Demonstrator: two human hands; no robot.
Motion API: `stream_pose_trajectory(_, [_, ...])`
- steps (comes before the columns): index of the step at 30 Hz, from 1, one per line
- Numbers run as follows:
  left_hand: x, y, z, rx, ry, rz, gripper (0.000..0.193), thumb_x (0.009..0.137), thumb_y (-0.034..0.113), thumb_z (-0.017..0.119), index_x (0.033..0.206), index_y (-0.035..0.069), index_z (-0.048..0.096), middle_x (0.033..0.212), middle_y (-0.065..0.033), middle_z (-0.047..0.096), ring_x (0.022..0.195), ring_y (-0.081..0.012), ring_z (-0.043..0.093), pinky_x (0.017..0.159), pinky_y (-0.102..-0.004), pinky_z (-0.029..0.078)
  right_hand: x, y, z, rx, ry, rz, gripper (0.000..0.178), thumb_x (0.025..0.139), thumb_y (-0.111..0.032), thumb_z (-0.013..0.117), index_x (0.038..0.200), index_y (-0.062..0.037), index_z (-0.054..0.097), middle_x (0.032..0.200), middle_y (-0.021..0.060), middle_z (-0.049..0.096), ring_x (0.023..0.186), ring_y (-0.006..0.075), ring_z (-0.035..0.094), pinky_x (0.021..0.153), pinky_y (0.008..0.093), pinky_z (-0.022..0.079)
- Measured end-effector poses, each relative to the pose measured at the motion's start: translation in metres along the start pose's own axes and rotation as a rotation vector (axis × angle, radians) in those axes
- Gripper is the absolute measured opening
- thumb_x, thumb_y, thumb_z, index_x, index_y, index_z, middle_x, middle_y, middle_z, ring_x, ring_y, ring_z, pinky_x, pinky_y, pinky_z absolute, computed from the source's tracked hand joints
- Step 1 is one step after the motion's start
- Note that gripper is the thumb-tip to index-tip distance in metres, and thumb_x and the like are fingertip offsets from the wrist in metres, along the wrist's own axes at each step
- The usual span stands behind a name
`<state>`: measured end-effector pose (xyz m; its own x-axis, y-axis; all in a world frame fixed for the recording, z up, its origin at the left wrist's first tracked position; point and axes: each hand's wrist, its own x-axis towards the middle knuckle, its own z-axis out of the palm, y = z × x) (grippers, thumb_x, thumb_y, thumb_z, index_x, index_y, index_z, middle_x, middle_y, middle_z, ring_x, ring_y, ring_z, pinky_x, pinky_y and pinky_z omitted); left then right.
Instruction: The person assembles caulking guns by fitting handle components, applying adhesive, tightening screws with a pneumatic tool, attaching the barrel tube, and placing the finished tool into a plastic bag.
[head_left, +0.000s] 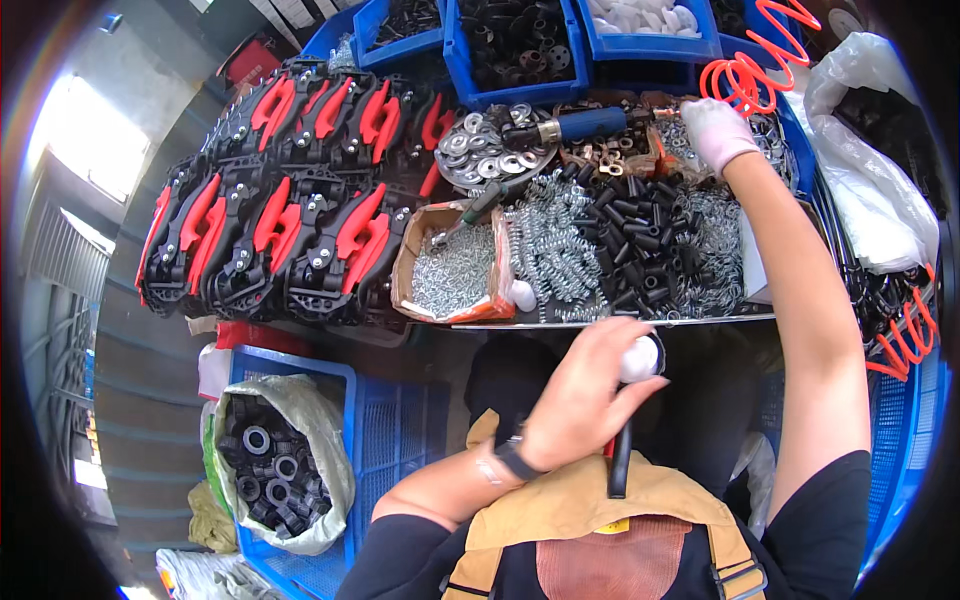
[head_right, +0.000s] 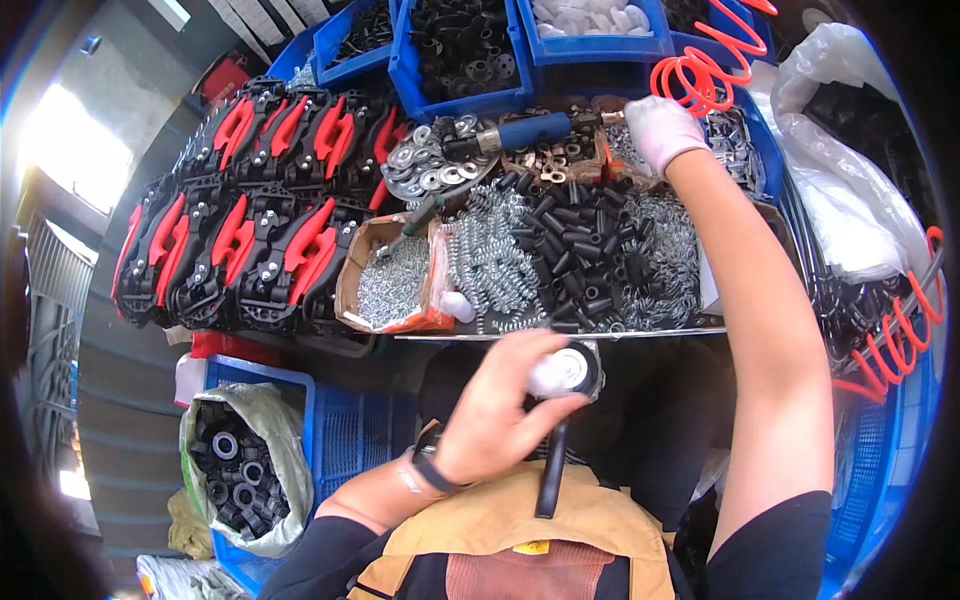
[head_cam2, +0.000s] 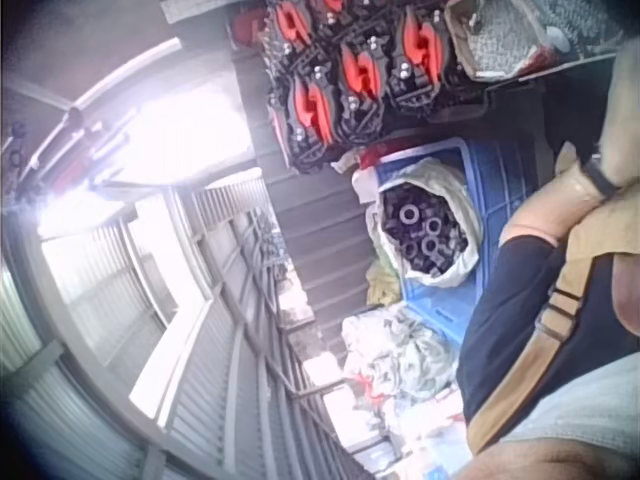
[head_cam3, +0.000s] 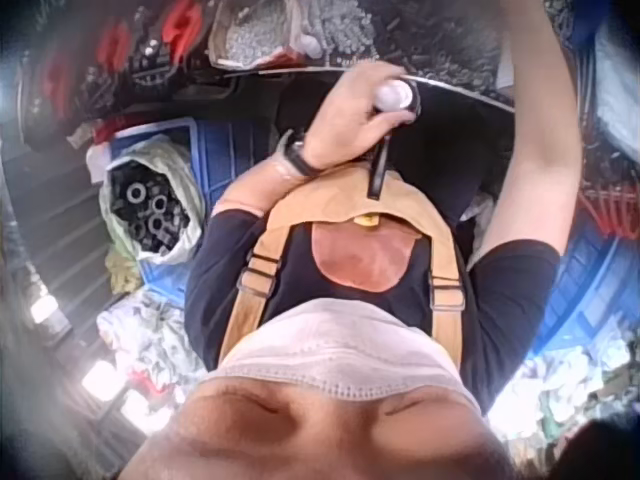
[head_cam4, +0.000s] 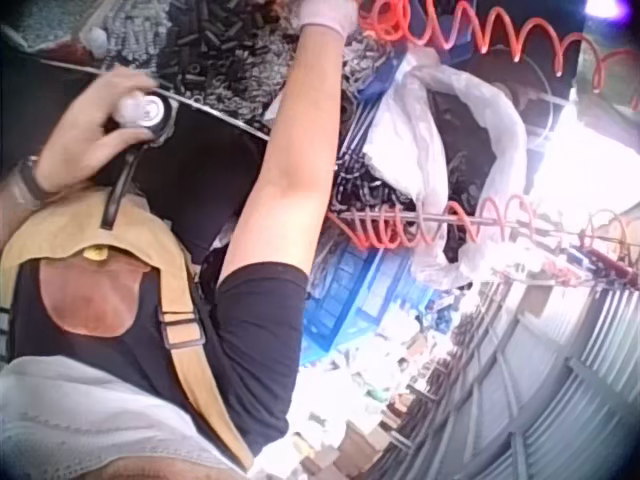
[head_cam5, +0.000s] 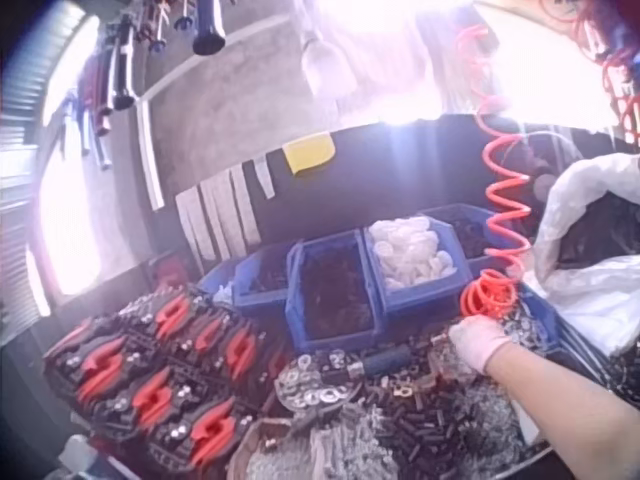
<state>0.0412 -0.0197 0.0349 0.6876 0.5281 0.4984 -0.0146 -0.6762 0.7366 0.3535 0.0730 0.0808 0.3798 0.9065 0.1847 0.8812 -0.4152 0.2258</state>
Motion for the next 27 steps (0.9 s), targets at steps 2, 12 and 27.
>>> stream_pose_trajectory(2, [0.005,-0.003,0.014,0.152,-0.037,0.06,0.052,0.069,0.016,0.077,0.113,-0.002,0.054,0.105,-0.0174,0.058,0.101,-0.0367,0.053,0.089,-0.0414,0.043,-0.025,-0.009,-0.009,0.193,0.236,-0.152,0.016,0.083,-0.011,0.055,0.093,-0.0024,0.064,0.084,0.0188,0.065,0.083,0.0338,0.064,0.074,0.043,0.052])
stream_pose_trajectory(12, [0.008,-0.036,0.02,0.065,-0.132,0.065,0.057,0.069,0.013,0.073,0.119,0.001,0.049,0.112,-0.0169,0.055,0.108,-0.0351,0.049,0.094,-0.0421,0.039,-0.219,-0.057,-0.013,0.722,0.448,-0.717,0.057,0.052,-0.009,0.074,0.108,-0.0092,0.06,0.101,0.0088,0.06,0.085,0.0319,0.059,0.069,0.0388,0.051])
stream_pose_trajectory(27, [-0.026,-0.044,0.056,-0.362,0.207,-0.232,0.089,0.077,-0.001,0.069,0.144,0.005,0.01,0.117,-0.0134,0.057,0.104,-0.0183,0.058,0.089,-0.0311,0.047,-0.24,-0.094,-0.035,0.16,0.558,-0.634,0.029,0.066,-0.01,0.06,0.092,0.0042,0.061,0.089,0.0118,0.057,0.085,0.0269,0.058,0.068,0.0348,0.05])
